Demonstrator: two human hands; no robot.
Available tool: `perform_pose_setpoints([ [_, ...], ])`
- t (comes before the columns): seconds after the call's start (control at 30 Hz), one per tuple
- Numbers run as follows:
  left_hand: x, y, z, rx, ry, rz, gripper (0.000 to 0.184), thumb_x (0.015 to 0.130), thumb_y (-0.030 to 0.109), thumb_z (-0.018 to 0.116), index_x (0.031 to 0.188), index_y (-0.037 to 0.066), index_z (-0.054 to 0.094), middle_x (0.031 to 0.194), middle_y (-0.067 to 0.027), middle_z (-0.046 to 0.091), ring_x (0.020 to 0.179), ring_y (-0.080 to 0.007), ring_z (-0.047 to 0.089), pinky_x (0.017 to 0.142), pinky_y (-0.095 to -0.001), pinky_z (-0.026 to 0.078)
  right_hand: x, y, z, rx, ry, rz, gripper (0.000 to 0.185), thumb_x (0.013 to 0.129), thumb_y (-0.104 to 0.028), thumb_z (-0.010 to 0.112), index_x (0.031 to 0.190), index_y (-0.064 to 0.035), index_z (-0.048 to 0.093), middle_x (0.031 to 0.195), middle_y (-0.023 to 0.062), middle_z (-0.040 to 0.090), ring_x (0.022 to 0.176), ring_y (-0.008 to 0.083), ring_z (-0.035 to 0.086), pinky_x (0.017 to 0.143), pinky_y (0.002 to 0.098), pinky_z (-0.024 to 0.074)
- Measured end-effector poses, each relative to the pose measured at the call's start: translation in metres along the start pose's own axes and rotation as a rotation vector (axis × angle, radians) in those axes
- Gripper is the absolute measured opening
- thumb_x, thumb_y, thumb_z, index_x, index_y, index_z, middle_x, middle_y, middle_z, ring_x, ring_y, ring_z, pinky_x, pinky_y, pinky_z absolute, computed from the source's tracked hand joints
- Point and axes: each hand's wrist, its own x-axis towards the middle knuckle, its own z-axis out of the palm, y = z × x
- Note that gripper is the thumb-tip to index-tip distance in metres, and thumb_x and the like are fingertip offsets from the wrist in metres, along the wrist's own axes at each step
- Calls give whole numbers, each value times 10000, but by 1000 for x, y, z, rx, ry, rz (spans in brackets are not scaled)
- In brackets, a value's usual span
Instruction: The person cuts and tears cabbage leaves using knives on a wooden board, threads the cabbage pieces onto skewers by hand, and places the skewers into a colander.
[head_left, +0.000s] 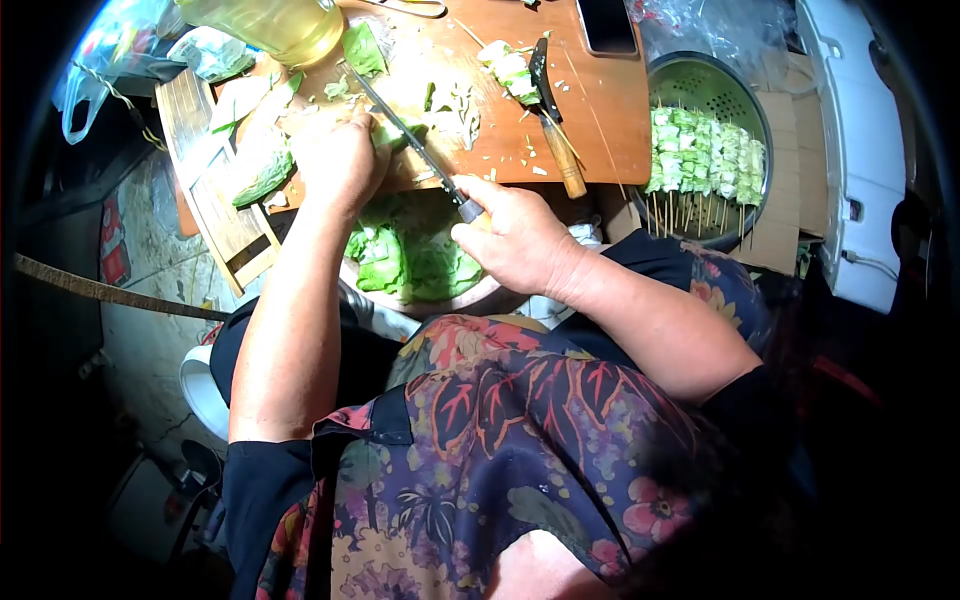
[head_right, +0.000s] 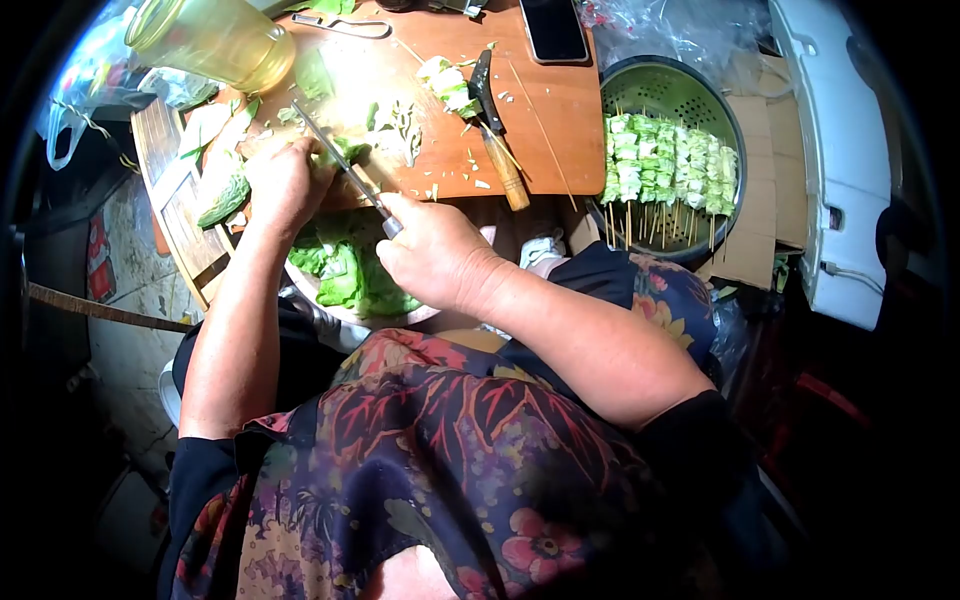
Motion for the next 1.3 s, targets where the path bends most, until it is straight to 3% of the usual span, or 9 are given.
perform_pose_setpoints([
  [0.27,-2,-2,4,-177,-67,-138,350,787,199,665,1085,27,596,907,-180,667,867,-308,647,762,-394,502,1,10,6,-239,28,-128,468,796,-134,550,1238,3,483,712,198,622,689,301,635,673,372,495],
  [0.33,0,-3,5,-280,-60,-192,317,810,185,634,1080,22,608,895,-177,675,857,-295,656,763,-379,505,0,-5,-1,-178,-92,48,375,782,-110,506,1124,44,510,877,275,615,876,417,595,809,457,466],
  [0.57,5,-14,19,-239,-57,-169,243,842,172,584,1018,16,645,820,-171,681,720,-268,670,710,-356,513,5,-5,-5,-131,-118,42,334,779,-99,502,1079,46,529,853,286,609,863,418,597,795,454,465],
  [1.0,13,-7,22,-335,-154,-249,291,793,189,655,1017,6,634,917,-204,666,899,-343,630,802,-377,481,30,15,5,-165,-101,70,363,794,-141,515,1135,-20,532,900,269,616,899,404,597,804,439,466],
  [1.1,11,-15,29,-361,-21,-191,272,803,172,652,983,-27,607,842,-194,670,805,-299,661,716,-370,513,28,19,5,-176,-81,55,383,798,-154,520,1162,-37,529,905,259,621,902,397,601,809,435,467],
  [1.17,13,-19,20,-522,-211,-380,192,819,125,627,922,-27,571,743,-151,650,654,-222,655,571,-329,522,27,20,5,-174,-64,47,393,799,-159,524,1174,-42,527,910,253,623,901,394,603,811,434,467],
  [1.2,12,-20,8,-414,-142,-325,112,834,100,595,869,3,551,656,-87,599,531,-155,596,463,-281,487,26,20,4,-146,-55,2,442,803,-155,548,1228,-43,510,813,190,624,787,291,602,740,372,472],
  [1.23,10,-21,0,-709,-158,-402,78,833,66,571,886,10,556,652,-71,584,497,-150,552,456,-273,473,25,19,3,-118,-48,-43,494,807,-152,572,1282,-43,493,717,126,624,673,187,601,670,311,477],
  [1.3,8,-18,-17,-897,-225,-497,112,830,58,573,933,15,568,701,-49,588,536,-127,538,499,-258,475,19,2,-6,-88,-49,-30,490,804,-150,576,1275,-36,498,712,114,614,664,168,582,660,301,469],
])
